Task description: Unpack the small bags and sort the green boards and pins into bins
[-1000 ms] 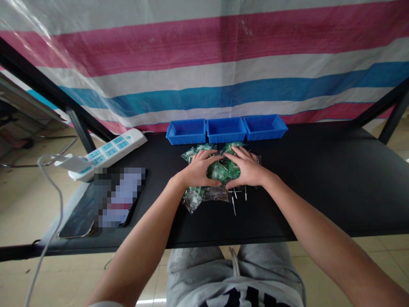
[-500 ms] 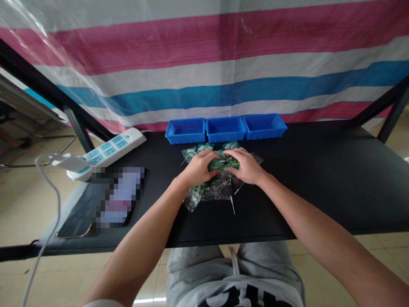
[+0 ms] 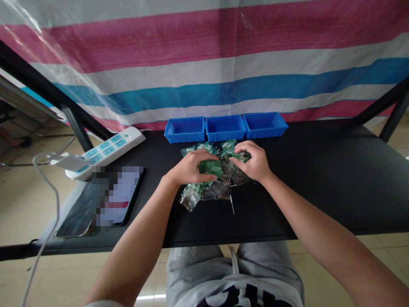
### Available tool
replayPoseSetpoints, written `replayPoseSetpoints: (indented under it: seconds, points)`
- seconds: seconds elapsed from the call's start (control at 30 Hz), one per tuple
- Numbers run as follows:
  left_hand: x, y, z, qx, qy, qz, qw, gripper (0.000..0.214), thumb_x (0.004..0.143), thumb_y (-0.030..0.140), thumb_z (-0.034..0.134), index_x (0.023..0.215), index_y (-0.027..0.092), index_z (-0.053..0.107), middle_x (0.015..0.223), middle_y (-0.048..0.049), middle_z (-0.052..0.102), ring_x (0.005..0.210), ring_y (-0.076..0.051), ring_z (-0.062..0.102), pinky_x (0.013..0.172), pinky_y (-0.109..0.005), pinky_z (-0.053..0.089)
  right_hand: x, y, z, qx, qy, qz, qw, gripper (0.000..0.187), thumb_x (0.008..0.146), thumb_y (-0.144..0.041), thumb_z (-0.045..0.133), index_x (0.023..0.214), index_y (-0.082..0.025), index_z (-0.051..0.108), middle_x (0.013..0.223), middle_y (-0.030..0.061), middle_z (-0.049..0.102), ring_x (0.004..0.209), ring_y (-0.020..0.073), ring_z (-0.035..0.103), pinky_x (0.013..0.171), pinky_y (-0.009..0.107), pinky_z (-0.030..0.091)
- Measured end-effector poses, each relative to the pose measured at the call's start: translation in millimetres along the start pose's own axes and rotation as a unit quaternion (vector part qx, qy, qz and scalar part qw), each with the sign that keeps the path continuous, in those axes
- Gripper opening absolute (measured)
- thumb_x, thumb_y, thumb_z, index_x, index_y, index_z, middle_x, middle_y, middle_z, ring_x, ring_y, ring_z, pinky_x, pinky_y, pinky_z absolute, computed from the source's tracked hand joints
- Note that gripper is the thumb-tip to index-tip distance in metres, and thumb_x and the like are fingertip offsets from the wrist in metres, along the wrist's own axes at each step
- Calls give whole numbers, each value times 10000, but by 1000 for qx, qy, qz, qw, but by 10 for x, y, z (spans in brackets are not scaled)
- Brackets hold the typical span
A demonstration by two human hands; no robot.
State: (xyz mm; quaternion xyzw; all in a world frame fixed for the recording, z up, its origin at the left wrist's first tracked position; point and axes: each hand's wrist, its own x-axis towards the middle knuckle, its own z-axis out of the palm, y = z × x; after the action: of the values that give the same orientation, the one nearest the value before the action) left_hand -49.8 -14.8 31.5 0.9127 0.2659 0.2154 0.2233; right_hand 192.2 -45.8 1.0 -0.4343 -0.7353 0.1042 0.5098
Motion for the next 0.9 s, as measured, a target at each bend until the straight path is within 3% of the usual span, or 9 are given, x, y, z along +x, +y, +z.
replayPoseSetpoints:
  seconds: [0.1, 0.17, 0.37, 0.43, 0.5, 0.6, 0.67, 0.8, 0.9]
  points:
    - [12, 52, -39, -33, -75, -35, 996, 579, 748, 536, 690, 1210, 191, 637, 1096, -96, 610, 1034, -261, 594, 930, -393, 487, -17, -35, 19, 7, -15, 27, 999, 204, 749, -352, 708, 887, -224, 630, 960, 83, 665, 959, 261, 625, 883, 446, 506]
    - [16, 61, -31, -44, -93, -48, 994, 554, 775, 541, 656, 1216, 207, 632, 1136, -94, 586, 1088, -275, 571, 983, -421, 463, -28, -54, 27, 17, -53, 23, 998, 298, 737, -374, 718, 985, -227, 639, 1023, 92, 665, 1023, 280, 607, 925, 467, 486]
    - [20, 2, 67, -7, 1, -75, 997, 542, 739, 562, 685, 1135, 192, 654, 1251, -126, 534, 1203, -294, 509, 1072, -451, 397, -1, -83, -44, 48, -160, -18, 986, 604, 690, -501, 762, 1202, -221, 606, 1191, 112, 645, 1157, 304, 549, 1016, 499, 429]
    - [11, -37, 97, 47, 15, -121, 991, 692, 685, 625, 703, 1219, 194, 613, 1333, -150, 498, 1286, -341, 434, 1107, -510, 333, 17, -47, -106, 43, -167, 5, 985, 665, 714, -541, 733, 1269, -212, 573, 1267, 126, 610, 1204, 303, 532, 1048, 493, 407]
    - [-6, -82, 120, 94, -28, -169, 981, 975, 572, 702, 735, 1378, 214, 483, 1463, -171, 391, 1376, -419, 299, 1123, -604, 240, 26, 14, -167, 21, -189, 47, 981, 784, 709, -586, 716, 1365, -216, 496, 1363, 142, 544, 1268, 318, 494, 1075, 512, 373]
    - [-37, -138, 149, 120, -127, -207, 963, 1328, 433, 756, 756, 1523, 231, 208, 1590, -188, 161, 1432, -500, 105, 1116, -686, 106, 10, 103, -207, -56, -301, 98, 947, 1215, 499, -663, 806, 1511, -269, 261, 1555, 161, 299, 1429, 412, 251, 1114, 625, 230]
    - [-47, -153, 168, 128, -150, -210, 958, 1417, 396, 753, 767, 1540, 230, 115, 1606, -195, 86, 1437, -514, 45, 1117, -689, 54, -13, 135, -181, -90, -343, 112, 928, 1352, 429, -667, 828, 1537, -294, 150, 1596, 166, 187, 1459, 431, 143, 1114, 655, 173]
    - [-24, -127, 215, 140, -134, -211, 958, 1379, 421, 711, 780, 1536, 234, 124, 1602, -197, 108, 1437, -506, 66, 1117, -679, 65, -52, 125, -53, -105, -331, 100, 932, 1214, 531, -608, 814, 1523, -306, 183, 1568, 152, 275, 1437, 399, 246, 1108, 626, 210]
    - [22, -89, 264, 141, -89, -194, 967, 1163, 548, 658, 742, 1504, 220, 246, 1550, -173, 286, 1396, -459, 237, 1106, -642, 182, -64, 96, 41, -105, -275, 89, 952, 951, 659, -490, 770, 1466, -250, 329, 1469, 152, 441, 1350, 378, 401, 1076, 580, 315]
